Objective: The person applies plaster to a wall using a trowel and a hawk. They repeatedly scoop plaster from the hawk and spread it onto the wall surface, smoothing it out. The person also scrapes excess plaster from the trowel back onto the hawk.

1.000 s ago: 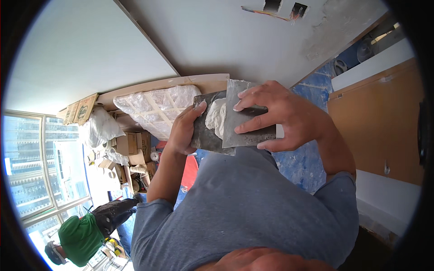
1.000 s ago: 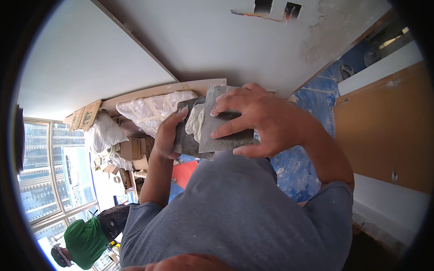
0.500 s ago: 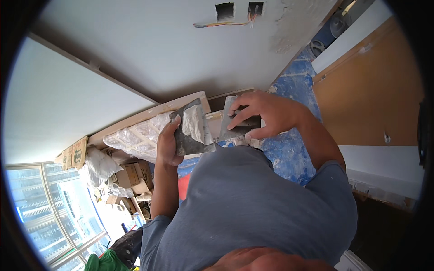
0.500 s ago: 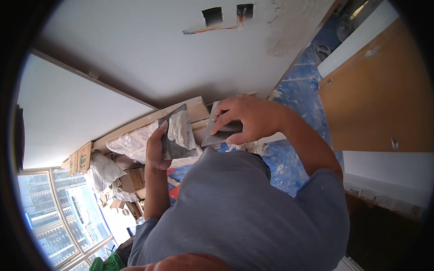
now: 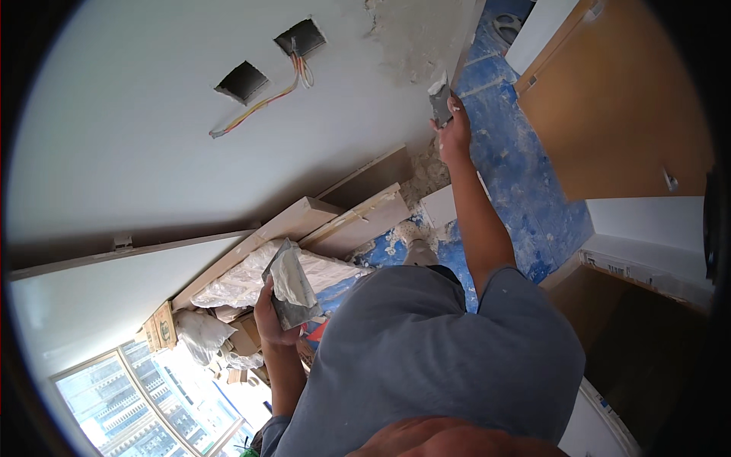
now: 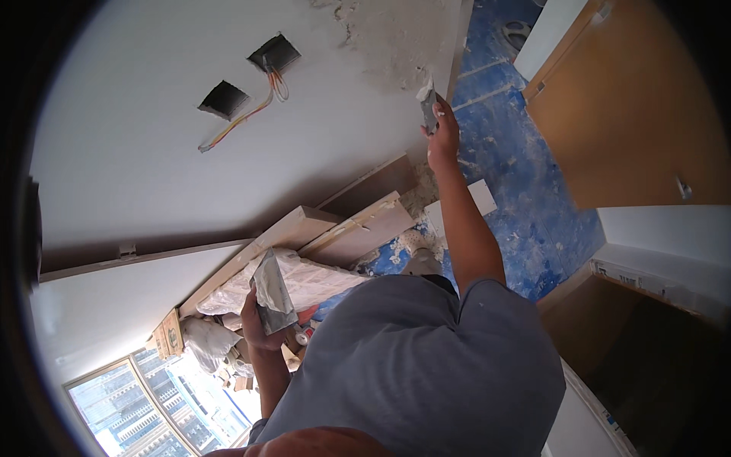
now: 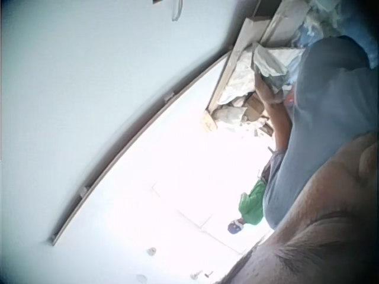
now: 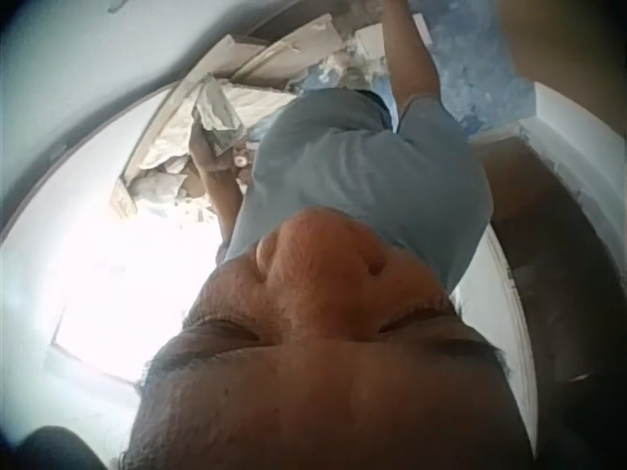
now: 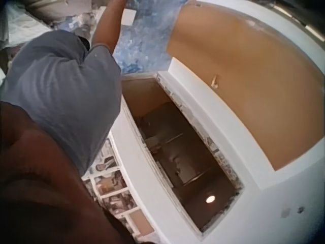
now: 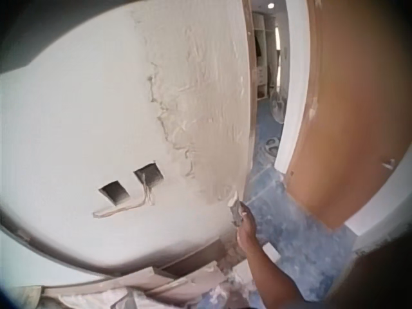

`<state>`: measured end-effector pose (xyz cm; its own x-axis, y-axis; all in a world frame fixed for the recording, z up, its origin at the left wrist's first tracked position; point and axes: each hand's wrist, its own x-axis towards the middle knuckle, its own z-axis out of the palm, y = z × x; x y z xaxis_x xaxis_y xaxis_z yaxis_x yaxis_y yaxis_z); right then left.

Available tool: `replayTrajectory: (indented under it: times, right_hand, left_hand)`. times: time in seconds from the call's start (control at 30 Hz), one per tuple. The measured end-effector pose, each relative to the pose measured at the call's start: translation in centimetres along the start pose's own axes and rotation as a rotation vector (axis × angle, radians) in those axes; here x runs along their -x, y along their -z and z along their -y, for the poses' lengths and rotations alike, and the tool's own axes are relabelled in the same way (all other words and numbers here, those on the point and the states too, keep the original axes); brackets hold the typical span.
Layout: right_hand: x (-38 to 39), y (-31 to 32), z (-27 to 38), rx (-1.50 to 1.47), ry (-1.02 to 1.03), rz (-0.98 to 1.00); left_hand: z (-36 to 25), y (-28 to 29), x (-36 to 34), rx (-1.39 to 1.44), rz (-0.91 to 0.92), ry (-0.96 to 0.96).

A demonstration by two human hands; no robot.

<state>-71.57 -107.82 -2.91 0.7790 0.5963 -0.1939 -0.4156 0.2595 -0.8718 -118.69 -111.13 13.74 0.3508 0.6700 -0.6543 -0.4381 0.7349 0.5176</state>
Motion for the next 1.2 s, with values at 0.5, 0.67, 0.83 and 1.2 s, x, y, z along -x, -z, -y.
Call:
replayTrajectory:
  times: [0.5, 0.67, 0.83, 1.2]
  right_hand:
    - [-9.5, -4.3, -4.3, 0.094, 0.445, -0.313]
    - [-10.6, -6.0, -6.9, 0.086, 0.530, -0.415]
    - [-9.9, -7.6, -8.0, 0.157, 0.561, -0.516]
    - [-5.2, -11.3, -10.5, 0.193, 0.520, -0.539]
  left_hand:
    - [-0.1, -1.4, 0.4, -0.037, 0.114, -0.014]
    - [-0.7, 0.6, 0.4, -0.118, -0.038, -0.073]
    - [-1.3, 1.5, 1.1, -0.128, -0.154, -0.096]
    - [-2.2, 3.2, 2.5, -0.122, -0.134, -0.107]
